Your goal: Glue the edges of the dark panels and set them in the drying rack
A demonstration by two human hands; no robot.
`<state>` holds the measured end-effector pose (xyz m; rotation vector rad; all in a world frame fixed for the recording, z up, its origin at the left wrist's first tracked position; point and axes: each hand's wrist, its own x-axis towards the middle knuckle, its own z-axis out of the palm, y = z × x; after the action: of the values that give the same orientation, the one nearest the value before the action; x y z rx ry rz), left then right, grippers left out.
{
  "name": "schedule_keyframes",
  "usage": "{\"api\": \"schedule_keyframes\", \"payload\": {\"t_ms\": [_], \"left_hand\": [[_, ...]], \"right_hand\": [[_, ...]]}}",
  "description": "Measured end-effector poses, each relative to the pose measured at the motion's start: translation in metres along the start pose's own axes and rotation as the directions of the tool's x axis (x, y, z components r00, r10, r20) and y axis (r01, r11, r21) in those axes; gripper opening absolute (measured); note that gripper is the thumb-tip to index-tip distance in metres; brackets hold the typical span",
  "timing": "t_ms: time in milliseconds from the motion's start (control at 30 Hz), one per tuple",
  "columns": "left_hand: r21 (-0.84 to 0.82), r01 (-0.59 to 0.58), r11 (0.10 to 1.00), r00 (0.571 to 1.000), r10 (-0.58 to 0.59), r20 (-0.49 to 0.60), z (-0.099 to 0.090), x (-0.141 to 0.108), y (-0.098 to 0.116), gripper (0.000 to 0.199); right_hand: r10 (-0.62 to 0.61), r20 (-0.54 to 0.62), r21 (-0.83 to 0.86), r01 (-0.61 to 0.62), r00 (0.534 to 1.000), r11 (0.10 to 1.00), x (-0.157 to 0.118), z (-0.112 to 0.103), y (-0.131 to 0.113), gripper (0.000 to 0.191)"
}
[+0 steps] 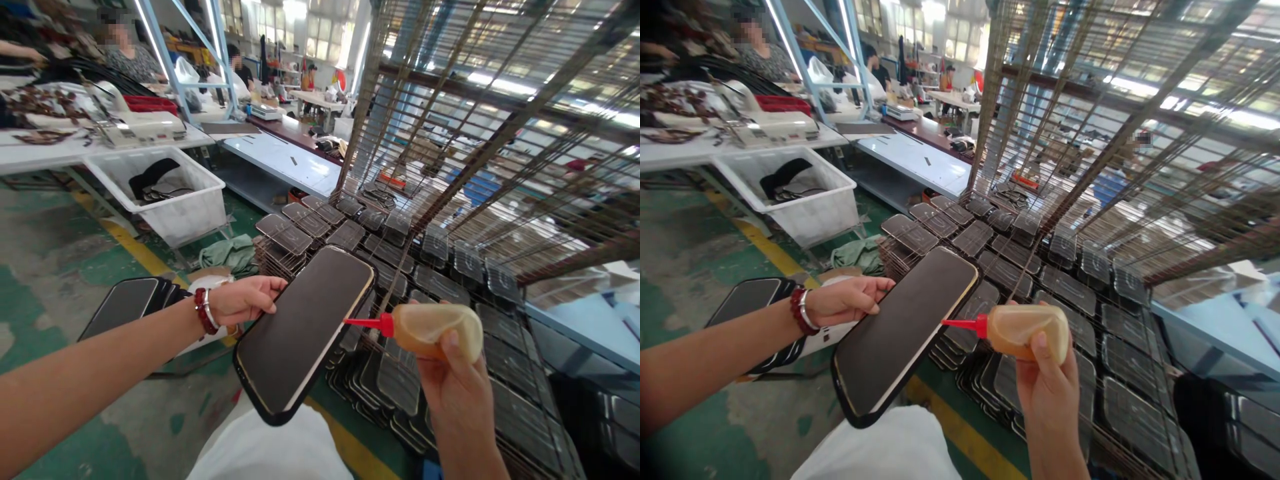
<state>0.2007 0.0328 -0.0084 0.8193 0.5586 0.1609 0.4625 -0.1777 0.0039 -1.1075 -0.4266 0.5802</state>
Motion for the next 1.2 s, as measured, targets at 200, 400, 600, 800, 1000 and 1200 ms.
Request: {"api": "schedule_keyframes", "payload": {"t_ms": [200, 400, 600, 800, 1000, 1200], "left_hand": [[0.010, -0.038, 0.999, 0.999, 0.039, -0.021, -0.002, 0.004, -0.003, 0.044], [-0.032, -0.054, 0.998, 0.997, 0.052, -0.052, -0.003, 0.006, -0.004, 0.045], [-0.042, -0.068, 0.997, 0.992, 0.064, -0.107, 0.000, 0.009, -0.002, 0.043], [-0.054, -0.092, 0.994, 0.988, 0.084, -0.132, -0.003, 0.010, 0.000, 0.039], [-0.095, -0.137, 0.986, 0.976, 0.117, -0.185, -0.006, 0.010, 0.000, 0.039], [-0.165, -0.204, 0.965, 0.958, 0.163, -0.236, -0.012, 0.014, -0.004, 0.034]], "right_hand": [[0.075, -0.006, 0.003, -0.075, 0.997, 0.997, -0.016, -0.002, 0.007, 0.053], [0.095, 0.010, 0.011, -0.095, 0.995, 0.995, -0.027, -0.002, 0.011, 0.054], [0.135, 0.007, -0.027, -0.135, 0.991, 0.991, -0.037, -0.004, 0.013, 0.058], [0.167, 0.029, -0.028, -0.166, 0.986, 0.986, -0.046, -0.004, 0.016, 0.057], [0.189, -0.029, -0.022, -0.190, 0.982, 0.982, -0.050, 0.000, 0.019, 0.058], [0.176, -0.076, 0.007, -0.176, 0.982, 0.984, -0.049, 0.003, 0.028, 0.053]]}}
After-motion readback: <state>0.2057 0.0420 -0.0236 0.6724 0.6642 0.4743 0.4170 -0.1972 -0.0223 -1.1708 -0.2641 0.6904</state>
